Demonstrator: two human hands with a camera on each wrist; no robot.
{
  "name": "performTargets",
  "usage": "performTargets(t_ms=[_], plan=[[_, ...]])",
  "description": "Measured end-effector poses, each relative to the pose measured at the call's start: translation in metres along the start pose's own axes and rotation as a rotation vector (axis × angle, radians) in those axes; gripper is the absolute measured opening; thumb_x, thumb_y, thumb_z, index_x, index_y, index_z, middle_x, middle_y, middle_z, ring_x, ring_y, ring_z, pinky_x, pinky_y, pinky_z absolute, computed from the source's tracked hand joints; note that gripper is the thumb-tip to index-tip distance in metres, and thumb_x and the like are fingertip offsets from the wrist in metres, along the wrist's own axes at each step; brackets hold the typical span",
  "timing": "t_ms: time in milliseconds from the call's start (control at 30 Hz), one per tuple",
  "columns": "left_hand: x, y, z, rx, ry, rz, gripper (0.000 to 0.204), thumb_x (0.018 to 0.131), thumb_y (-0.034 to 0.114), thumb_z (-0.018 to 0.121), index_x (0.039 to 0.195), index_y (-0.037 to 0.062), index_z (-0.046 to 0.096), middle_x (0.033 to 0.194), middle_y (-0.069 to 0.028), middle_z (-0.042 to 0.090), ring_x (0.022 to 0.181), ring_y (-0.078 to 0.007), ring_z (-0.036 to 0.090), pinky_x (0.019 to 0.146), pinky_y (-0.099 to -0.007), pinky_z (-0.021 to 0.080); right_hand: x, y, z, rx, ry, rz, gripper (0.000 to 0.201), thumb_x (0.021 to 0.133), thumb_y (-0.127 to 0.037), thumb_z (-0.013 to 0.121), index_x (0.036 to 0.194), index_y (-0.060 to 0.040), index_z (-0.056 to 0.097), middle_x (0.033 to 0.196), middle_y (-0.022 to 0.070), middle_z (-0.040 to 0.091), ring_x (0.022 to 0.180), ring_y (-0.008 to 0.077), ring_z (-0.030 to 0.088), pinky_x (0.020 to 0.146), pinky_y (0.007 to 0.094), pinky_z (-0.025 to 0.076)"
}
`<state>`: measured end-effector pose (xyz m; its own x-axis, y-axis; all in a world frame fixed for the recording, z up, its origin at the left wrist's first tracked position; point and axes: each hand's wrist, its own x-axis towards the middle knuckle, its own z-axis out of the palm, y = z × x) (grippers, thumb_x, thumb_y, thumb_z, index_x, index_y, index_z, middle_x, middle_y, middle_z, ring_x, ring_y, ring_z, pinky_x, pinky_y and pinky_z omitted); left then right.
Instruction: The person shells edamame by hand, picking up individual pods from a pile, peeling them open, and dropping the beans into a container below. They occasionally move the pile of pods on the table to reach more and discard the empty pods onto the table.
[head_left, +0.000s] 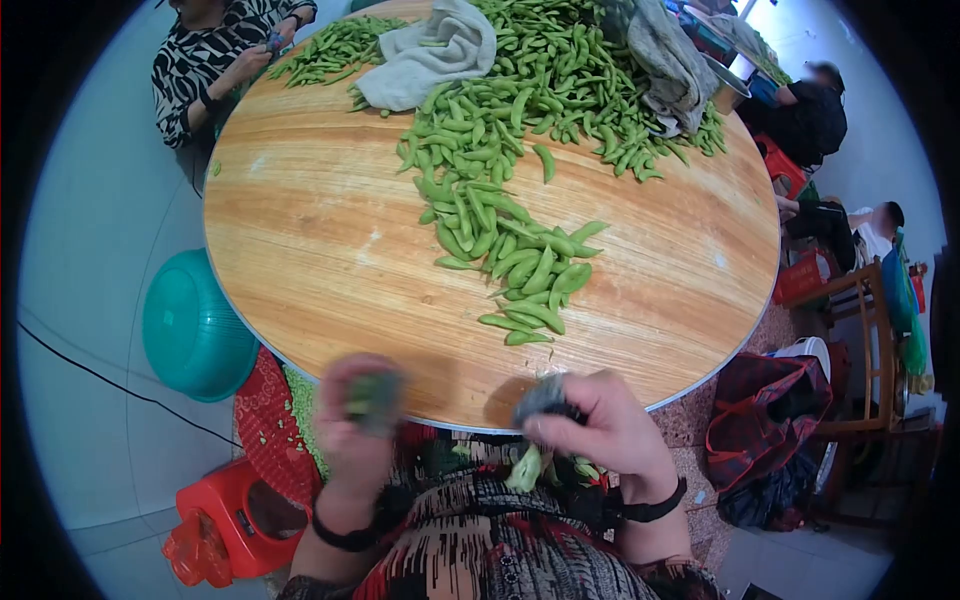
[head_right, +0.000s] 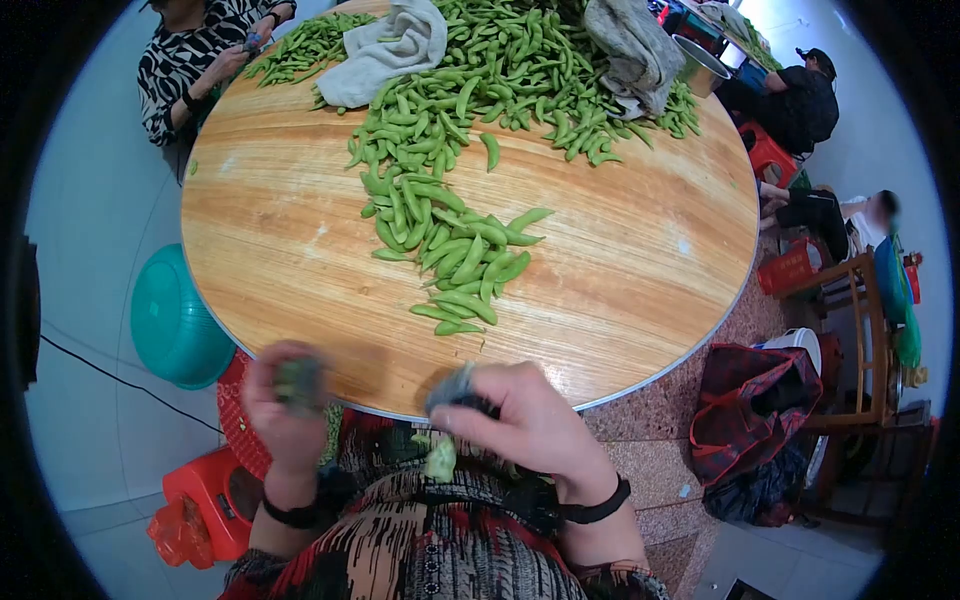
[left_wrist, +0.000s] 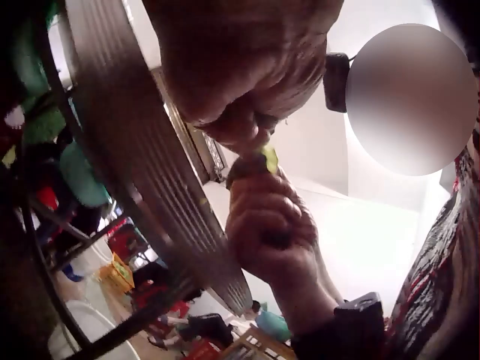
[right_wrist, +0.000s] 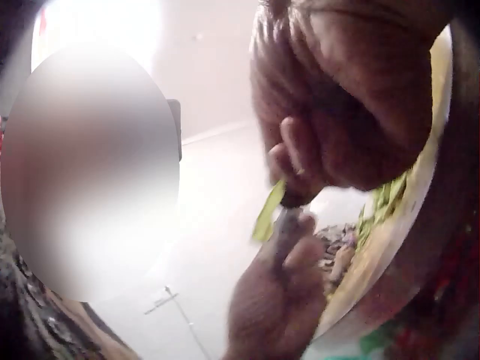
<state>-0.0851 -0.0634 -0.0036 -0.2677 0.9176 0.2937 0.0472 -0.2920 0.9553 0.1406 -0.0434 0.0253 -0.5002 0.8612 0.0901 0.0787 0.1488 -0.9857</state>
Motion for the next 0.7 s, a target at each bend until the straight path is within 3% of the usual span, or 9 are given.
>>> performTargets(t_ms=[133, 233, 300, 333, 400, 433, 533, 633, 700], plan=[[0.001, -0.044, -0.092, -0.275, 0.403, -0.049, 0.018, 0.085, 0.003, 0.054, 0.103, 0.0031, 0.052, 0.083, -0.0026, 0.056, 0.060, -0.0045, 0.046, 0.051, -0.0149, 0.037, 0.013, 0.008, -0.005, -0.913, 0.428, 0.104, 0.017, 0.079, -0.018, 0.065, 0.079, -0.0028, 0.058, 0.063, 0.0129, 0.059, 0.054, 0.0274, 0.059, 0.048, 0.0362, 0.044], [-0.020, -0.118, -0.169, 0.012, 0.455, -0.262, 0.019, 0.087, 0.010, 0.055, 0.103, -0.0001, 0.056, 0.087, -0.0080, 0.059, 0.062, -0.0123, 0.052, 0.055, -0.0219, 0.044, 0.018, 0.011, 0.002, -0.956, 0.442, 0.056, 0.019, 0.078, -0.020, 0.065, 0.074, -0.0042, 0.055, 0.062, 0.0113, 0.058, 0.054, 0.0294, 0.057, 0.047, 0.0373, 0.045], [-0.027, -0.144, -0.196, 0.920, -0.102, -0.712, 0.023, 0.085, 0.011, 0.057, 0.103, -0.0023, 0.059, 0.092, -0.0130, 0.061, 0.073, -0.0225, 0.058, 0.066, -0.0329, 0.049, 0.019, 0.011, 0.003, -1.002, 0.423, 0.036, 0.019, 0.078, -0.020, 0.064, 0.073, -0.0044, 0.054, 0.062, 0.0105, 0.058, 0.053, 0.0284, 0.058, 0.047, 0.0367, 0.045], [-0.032, -0.146, -0.199, 0.920, -0.102, -0.711, 0.023, 0.085, 0.011, 0.057, 0.103, -0.0023, 0.059, 0.092, -0.0130, 0.061, 0.073, -0.0225, 0.058, 0.066, -0.0329, 0.049, 0.019, 0.011, 0.003, -1.043, 0.399, 0.025, 0.019, 0.078, -0.019, 0.064, 0.072, -0.0046, 0.053, 0.062, 0.0106, 0.059, 0.052, 0.0280, 0.058, 0.046, 0.0363, 0.045], [-0.039, -0.146, -0.196, 1.624, -0.050, 0.195, 0.025, 0.082, 0.011, 0.059, 0.104, -0.0018, 0.061, 0.095, -0.0151, 0.061, 0.086, -0.0286, 0.058, 0.076, -0.0386, 0.046, 0.020, 0.009, 0.002, -1.085, 0.374, 0.014, 0.019, 0.079, -0.019, 0.064, 0.072, -0.0047, 0.053, 0.062, 0.0107, 0.059, 0.052, 0.0276, 0.058, 0.046, 0.0359, 0.045], [-0.024, -0.118, -0.176, 1.330, 0.056, 0.035, 0.026, 0.078, 0.009, 0.061, 0.103, -0.0002, 0.061, 0.096, -0.0133, 0.061, 0.090, -0.0259, 0.058, 0.075, -0.0340, 0.046, 0.021, 0.007, 0.003, -1.108, 0.335, 0.014, 0.019, 0.078, -0.019, 0.064, 0.071, -0.0048, 0.053, 0.061, 0.0111, 0.059, 0.051, 0.0277, 0.058, 0.045, 0.0357, 0.045], [0.003, -0.032, -0.103, 0.868, 0.179, 0.106, 0.027, 0.074, 0.007, 0.063, 0.100, 0.0003, 0.062, 0.089, -0.0125, 0.060, 0.082, -0.0244, 0.058, 0.070, -0.0323, 0.046, 0.021, 0.010, 0.003, -1.123, 0.314, 0.024, 0.019, 0.077, -0.018, 0.064, 0.071, -0.0044, 0.053, 0.057, 0.0121, 0.057, 0.049, 0.0282, 0.058, 0.044, 0.0360, 0.045], [0.008, 0.003, -0.028, 0.769, -0.216, 0.629, 0.027, 0.071, 0.004, 0.061, 0.097, 0.0029, 0.065, 0.074, -0.0070, 0.052, 0.067, -0.0219, 0.053, 0.057, -0.0321, 0.045, 0.017, 0.010, 0.005, -0.972, 0.338, 0.014, 0.018, 0.075, -0.017, 0.064, 0.072, -0.0033, 0.053, 0.053, 0.0132, 0.055, 0.049, 0.0293, 0.057, 0.044, 0.0365, 0.045], [0.010, 0.022, 0.009, 0.720, -0.530, 0.595, 0.028, 0.071, 0.004, 0.061, 0.098, 0.0029, 0.065, 0.076, -0.0063, 0.054, 0.066, -0.0227, 0.055, 0.055, -0.0312, 0.045, 0.012, 0.005, 0.006, -0.835, 0.347, -0.004, 0.017, 0.074, -0.015, 0.065, 0.072, -0.0026, 0.054, 0.052, 0.0137, 0.054, 0.049, 0.0299, 0.057, 0.044, 0.0365, 0.044]])
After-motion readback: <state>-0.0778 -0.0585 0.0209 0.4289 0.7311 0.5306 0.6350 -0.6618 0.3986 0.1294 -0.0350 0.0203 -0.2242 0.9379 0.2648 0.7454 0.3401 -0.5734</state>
